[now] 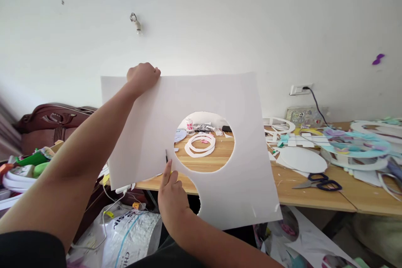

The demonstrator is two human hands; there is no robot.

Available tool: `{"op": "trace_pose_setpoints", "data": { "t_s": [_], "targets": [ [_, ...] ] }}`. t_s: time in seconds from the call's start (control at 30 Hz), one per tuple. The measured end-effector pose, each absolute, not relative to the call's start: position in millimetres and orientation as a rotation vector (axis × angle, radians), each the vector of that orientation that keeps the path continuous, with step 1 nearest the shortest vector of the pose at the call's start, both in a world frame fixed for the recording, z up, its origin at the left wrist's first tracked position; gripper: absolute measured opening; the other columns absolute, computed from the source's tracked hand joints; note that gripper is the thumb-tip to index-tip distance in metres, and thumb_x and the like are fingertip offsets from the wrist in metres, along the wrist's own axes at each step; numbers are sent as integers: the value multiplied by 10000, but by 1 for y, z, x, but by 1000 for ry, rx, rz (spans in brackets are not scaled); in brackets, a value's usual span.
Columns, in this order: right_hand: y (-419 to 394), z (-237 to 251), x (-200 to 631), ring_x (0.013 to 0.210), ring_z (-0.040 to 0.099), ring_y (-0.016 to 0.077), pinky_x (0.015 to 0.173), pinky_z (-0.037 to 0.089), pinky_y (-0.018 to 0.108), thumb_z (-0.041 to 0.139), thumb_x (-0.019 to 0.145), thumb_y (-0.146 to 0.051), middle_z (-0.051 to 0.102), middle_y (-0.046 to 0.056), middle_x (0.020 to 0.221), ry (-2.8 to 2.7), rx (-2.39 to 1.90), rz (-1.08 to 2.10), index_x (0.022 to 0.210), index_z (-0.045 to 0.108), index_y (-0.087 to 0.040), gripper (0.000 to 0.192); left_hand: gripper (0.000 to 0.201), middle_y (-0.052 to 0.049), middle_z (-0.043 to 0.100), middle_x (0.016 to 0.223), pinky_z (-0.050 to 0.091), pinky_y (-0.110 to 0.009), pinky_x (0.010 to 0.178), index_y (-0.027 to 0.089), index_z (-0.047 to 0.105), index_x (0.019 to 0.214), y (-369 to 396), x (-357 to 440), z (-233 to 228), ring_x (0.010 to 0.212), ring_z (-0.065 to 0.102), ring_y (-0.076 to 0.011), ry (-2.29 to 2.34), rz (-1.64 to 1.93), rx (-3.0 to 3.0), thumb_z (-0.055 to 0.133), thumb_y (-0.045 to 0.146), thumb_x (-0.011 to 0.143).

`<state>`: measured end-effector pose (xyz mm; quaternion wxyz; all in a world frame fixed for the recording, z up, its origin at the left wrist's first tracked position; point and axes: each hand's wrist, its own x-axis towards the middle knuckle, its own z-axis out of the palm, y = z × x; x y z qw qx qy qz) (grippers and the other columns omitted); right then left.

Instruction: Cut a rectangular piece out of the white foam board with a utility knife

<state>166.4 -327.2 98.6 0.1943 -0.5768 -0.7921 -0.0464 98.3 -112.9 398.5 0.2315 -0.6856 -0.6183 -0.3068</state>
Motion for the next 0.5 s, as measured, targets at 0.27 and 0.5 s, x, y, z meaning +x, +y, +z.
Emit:
{"op": "trace_pose_setpoints", "data": {
  "t_s": [0.27,0.5],
  "targets": [
    [-337,105,171,712,655,218,608,584,302,411,756,61,633,214,1019,-2229,-1607,-150,1473,252,111,736,263,-117,546,651,422,-513,828,190,575,658,-112,100,399,853,623,-387,-1706,-850,-1883,492,315,874],
    [-339,100,171,755,664,211,619,570,279,439,781,45,627,193,1029,-2250,-1655,-124,1500,267,35,739,258,-92,516,624,394,-493,891,208,522,591,-103,98,399,980,591,-392,-1688,-952,-1919,549,243,845]
  ]
}}
